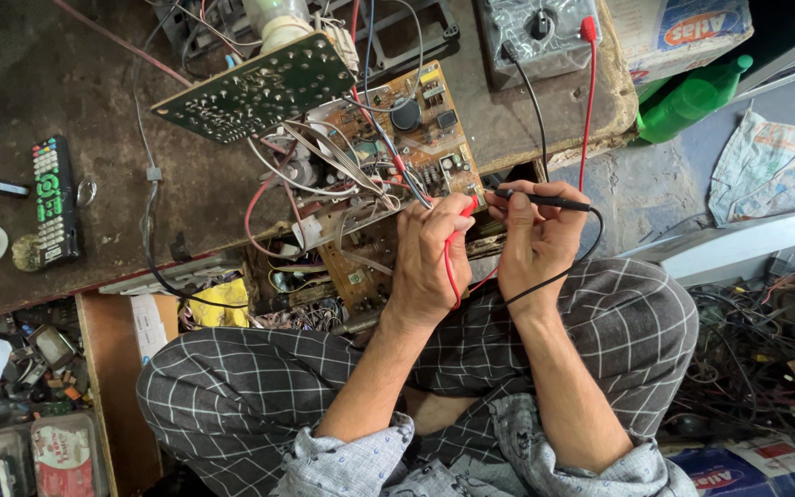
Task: The person sits cross-legged on the floor holding a green circuit board on their lap and probes its solder points with red and black multimeter leads. They reposition the board, probe different components, and continue testing points on a second board connected to a multimeter on the workbench.
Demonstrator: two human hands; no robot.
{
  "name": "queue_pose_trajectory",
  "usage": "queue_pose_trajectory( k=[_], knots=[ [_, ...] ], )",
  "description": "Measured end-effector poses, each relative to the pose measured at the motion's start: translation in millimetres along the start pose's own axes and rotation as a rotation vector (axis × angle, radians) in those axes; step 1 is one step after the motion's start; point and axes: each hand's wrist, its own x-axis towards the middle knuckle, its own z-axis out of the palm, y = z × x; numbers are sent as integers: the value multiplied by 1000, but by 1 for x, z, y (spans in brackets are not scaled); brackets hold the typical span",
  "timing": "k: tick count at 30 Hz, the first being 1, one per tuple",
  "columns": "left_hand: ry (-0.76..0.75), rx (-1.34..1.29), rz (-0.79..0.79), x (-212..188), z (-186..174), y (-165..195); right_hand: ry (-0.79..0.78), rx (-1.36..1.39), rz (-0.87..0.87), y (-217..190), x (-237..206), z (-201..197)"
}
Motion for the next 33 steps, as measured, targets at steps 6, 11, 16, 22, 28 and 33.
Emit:
queue_pose_trajectory(
  k=[6, 11, 16, 22, 28, 33],
  knots=[
    [-5, 18, -2, 0, 0, -1, 6, -2, 6, 1, 1, 1],
    [-5, 20, -2, -1, 1, -1, -3, 15, 7, 1, 0, -1],
    [-5, 21, -1, 0, 1, 0, -9, 32, 8, 1, 0, -1],
    [-2, 22, 0, 0, 0, -1, -21, -15, -21, 2, 0, -1],
    [32, 3, -5, -2, 5, -1, 22, 81, -5, 5, -2, -2],
    [76, -16, -45, -1, 8, -2, 152, 88, -38, 3, -2, -6]
  ],
)
